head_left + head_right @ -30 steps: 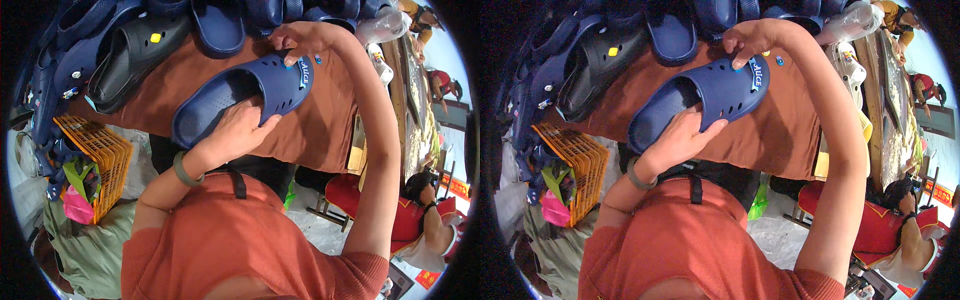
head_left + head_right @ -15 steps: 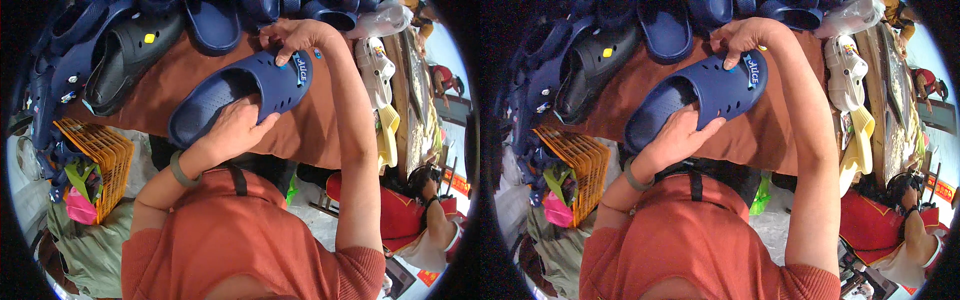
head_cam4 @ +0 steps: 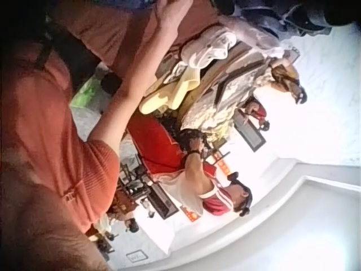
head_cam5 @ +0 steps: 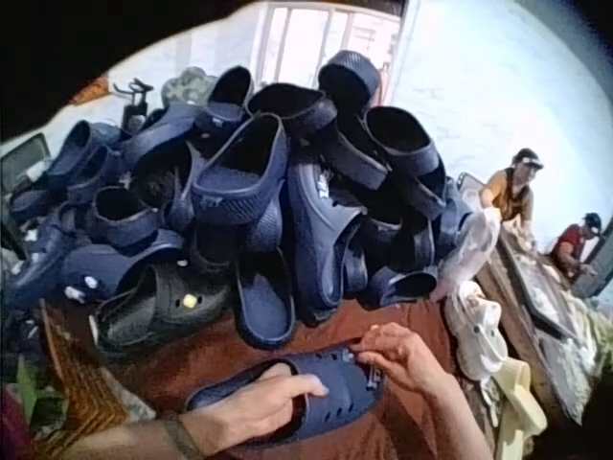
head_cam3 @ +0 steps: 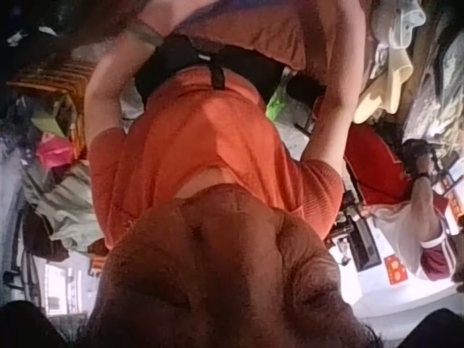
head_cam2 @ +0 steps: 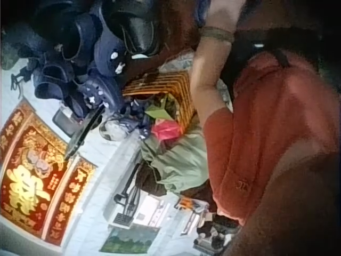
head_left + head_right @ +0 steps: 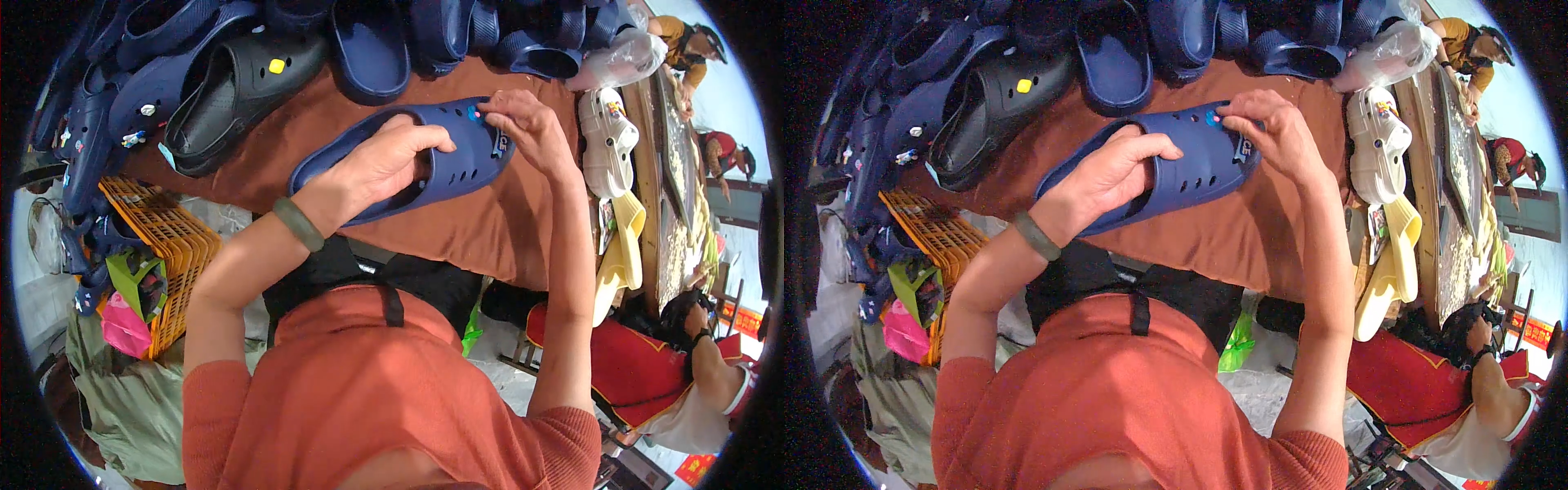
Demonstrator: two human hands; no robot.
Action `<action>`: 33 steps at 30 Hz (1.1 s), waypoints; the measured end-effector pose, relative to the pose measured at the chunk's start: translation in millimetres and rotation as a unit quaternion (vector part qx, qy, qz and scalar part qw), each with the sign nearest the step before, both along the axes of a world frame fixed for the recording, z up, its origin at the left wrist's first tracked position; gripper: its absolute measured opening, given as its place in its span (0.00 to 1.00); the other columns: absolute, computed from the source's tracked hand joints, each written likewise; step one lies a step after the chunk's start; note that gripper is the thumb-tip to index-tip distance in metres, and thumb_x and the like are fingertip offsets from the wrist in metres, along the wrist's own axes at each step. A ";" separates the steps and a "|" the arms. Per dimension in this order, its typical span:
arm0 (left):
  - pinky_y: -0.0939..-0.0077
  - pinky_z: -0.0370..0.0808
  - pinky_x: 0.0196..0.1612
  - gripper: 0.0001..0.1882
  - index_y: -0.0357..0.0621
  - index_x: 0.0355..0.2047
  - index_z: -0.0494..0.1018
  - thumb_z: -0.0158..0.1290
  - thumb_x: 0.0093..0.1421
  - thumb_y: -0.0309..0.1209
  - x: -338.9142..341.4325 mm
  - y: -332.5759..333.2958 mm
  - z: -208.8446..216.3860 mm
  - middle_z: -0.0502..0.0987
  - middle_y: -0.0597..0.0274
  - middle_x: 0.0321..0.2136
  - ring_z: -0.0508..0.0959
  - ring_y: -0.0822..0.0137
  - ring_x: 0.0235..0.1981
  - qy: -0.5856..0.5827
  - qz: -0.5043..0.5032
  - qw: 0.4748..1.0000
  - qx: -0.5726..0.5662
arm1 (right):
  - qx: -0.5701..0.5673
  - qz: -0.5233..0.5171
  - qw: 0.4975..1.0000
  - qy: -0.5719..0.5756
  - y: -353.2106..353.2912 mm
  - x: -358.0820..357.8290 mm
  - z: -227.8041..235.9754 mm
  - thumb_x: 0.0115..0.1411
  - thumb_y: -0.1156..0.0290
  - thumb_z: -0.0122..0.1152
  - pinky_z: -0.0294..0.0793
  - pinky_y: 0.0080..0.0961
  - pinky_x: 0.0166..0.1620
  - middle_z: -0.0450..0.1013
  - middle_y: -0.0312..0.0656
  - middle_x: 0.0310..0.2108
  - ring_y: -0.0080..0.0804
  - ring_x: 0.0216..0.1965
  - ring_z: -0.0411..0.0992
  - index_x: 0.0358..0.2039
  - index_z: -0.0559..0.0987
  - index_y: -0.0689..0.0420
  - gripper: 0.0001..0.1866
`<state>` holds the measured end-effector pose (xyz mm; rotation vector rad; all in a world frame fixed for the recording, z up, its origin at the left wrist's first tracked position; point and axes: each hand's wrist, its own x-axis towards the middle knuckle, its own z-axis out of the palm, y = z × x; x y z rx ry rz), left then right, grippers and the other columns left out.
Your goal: Attaching decorative charms to rubber clog shoes.
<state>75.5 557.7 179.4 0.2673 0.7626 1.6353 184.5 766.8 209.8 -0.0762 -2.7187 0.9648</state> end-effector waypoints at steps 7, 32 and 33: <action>0.68 0.75 0.49 0.20 0.31 0.48 0.68 0.46 0.53 0.17 13.7 -7.2 10.2 0.76 0.55 0.42 0.78 0.65 0.42 0.057 0.008 0.997 0.047 | 0.328 0.055 0.943 -0.008 -18.1 16.0 15.4 0.54 0.65 0.62 0.59 0.43 0.55 0.72 0.37 0.46 0.37 0.52 0.65 0.44 0.80 0.52 0.16; 0.64 0.71 0.41 0.18 0.32 0.42 0.71 0.46 0.66 0.38 35.1 -24.2 4.5 0.76 0.41 0.33 0.77 0.47 0.37 0.474 0.060 0.872 -0.101 | 0.198 -0.212 0.954 0.076 66.4 -3.0 -88.9 0.57 0.59 0.60 0.57 0.40 0.52 0.77 0.42 0.35 0.39 0.41 0.72 0.37 0.79 0.53 0.13; 0.65 0.71 0.41 0.19 0.32 0.42 0.71 0.45 0.66 0.39 33.6 -24.2 6.8 0.76 0.41 0.33 0.77 0.47 0.37 0.466 0.052 0.876 -0.112 | 0.194 -0.210 0.956 0.074 62.3 -3.1 -81.9 0.57 0.59 0.60 0.57 0.40 0.52 0.77 0.42 0.35 0.39 0.41 0.72 0.37 0.79 0.53 0.13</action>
